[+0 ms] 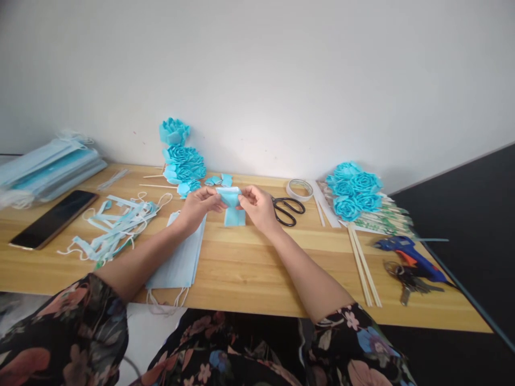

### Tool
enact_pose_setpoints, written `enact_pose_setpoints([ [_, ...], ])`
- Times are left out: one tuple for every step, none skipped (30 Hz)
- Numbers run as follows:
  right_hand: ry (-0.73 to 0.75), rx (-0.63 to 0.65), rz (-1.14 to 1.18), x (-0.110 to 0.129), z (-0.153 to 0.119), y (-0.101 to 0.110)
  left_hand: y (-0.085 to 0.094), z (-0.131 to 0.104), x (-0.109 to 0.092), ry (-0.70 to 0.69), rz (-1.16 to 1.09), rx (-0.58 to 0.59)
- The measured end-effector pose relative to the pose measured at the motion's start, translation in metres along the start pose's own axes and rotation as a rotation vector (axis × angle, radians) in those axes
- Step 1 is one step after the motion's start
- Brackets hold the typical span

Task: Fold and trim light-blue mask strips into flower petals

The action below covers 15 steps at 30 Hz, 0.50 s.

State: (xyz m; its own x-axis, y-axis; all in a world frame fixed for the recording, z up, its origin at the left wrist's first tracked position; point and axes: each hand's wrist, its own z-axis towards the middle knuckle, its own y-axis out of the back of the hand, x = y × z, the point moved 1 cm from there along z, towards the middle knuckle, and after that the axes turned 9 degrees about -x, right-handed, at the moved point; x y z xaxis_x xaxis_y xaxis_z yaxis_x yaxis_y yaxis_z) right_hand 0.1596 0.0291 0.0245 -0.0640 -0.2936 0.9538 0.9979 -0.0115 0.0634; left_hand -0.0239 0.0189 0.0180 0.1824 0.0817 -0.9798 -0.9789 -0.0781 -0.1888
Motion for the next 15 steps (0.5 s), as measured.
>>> enact_pose_setpoints([
  [-0.01, 0.006, 0.021, -0.0009, 0.0001, -0.0007, -0.0011, -0.0009, -0.0001, 0.028, -0.05, 0.019],
  [-0.015, 0.006, 0.032, -0.0017, 0.0002, -0.0011, -0.002, -0.0013, 0.0001, 0.048, -0.088, 0.037],
  [-0.017, 0.004, 0.036, -0.0023, 0.0003, -0.0013, -0.0025, -0.0014, 0.0006, 0.062, -0.108, 0.051],
  [-0.019, 0.001, 0.035, -0.0028, 0.0003, -0.0013, -0.0028, -0.0012, 0.0012, 0.069, -0.112, 0.061],
  [-0.021, -0.002, 0.032, -0.0031, 0.0003, -0.0012, -0.0027, -0.0008, 0.002, 0.069, -0.107, 0.064],
  [-0.022, -0.005, 0.029, -0.0032, 0.0003, -0.001, -0.0025, -0.0004, 0.0027, 0.062, -0.096, 0.061],
  [-0.023, -0.008, 0.027, -0.0031, 0.0002, -0.0008, -0.0022, 0.0, 0.0034, 0.05, -0.081, 0.056],
  [-0.024, -0.008, 0.026, -0.0028, 0.0001, -0.0007, -0.0018, 0.0003, 0.004, 0.035, -0.067, 0.053],
  [-0.024, -0.007, 0.026, -0.0025, -0.0001, -0.0006, -0.0016, 0.0005, 0.0045, 0.018, -0.053, 0.053],
  [-0.024, -0.006, 0.025, -0.0022, -0.0002, -0.0005, -0.0015, 0.0005, 0.005, 0.003, -0.039, 0.056],
  [-0.023, -0.006, 0.024, -0.0018, -0.0004, -0.0005, -0.0014, 0.0004, 0.0055, -0.009, -0.026, 0.057],
  [-0.022, -0.004, 0.023, -0.0016, -0.0006, -0.0005, -0.0014, 0.0003, 0.006, -0.019, -0.014, 0.055],
  [-0.023, 0.005, 0.025, -0.0014, -0.0009, -0.0007, -0.0015, 0.0, 0.0065, -0.024, -0.005, 0.047],
  [-0.023, 0.022, 0.026, -0.0014, -0.0012, -0.001, -0.0016, -0.0003, 0.007, -0.026, 0.002, 0.036],
  [-0.019, 0.047, 0.02, -0.0015, -0.0017, -0.0015, -0.0018, -0.0008, 0.0073, -0.025, 0.005, 0.025],
])
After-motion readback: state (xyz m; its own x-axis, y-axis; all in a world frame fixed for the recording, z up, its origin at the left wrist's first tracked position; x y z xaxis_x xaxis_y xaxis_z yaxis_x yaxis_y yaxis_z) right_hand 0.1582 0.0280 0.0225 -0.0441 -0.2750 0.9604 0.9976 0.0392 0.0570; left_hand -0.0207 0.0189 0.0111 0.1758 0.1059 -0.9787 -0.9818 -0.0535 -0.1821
